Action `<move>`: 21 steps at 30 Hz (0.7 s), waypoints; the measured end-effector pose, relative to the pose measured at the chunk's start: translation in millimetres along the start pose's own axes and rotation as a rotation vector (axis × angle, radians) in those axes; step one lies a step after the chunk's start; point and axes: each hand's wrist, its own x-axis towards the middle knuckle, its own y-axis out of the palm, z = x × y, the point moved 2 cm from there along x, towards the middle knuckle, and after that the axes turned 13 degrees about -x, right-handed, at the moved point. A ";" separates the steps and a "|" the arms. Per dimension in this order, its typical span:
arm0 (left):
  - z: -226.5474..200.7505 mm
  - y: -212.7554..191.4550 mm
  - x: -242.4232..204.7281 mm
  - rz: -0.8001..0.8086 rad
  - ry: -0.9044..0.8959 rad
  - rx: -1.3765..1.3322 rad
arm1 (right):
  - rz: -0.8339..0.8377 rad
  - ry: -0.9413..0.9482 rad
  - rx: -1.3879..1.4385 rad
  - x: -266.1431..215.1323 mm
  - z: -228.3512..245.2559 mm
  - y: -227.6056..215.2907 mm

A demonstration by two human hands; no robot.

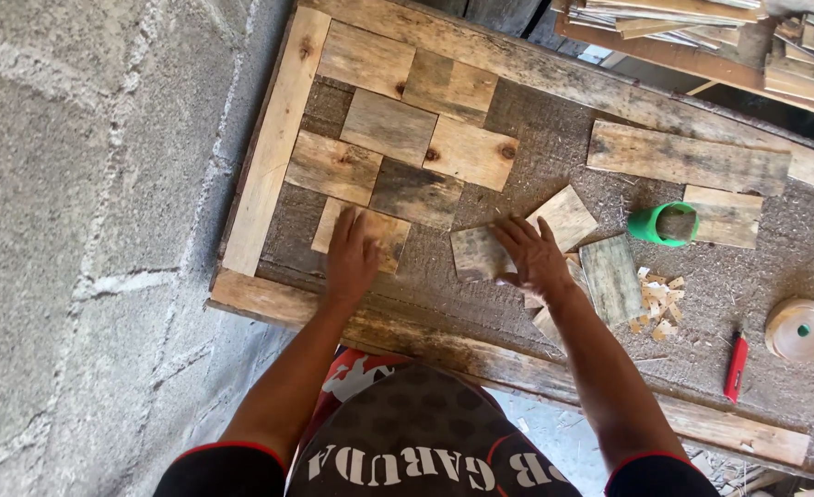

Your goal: Trim small wood pieces and organize them on a wooden workbench.

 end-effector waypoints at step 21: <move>1.1 6.7 -85.5 0.076 0.049 0.296 | -0.060 -0.015 -0.193 -34.6 12.1 -2.6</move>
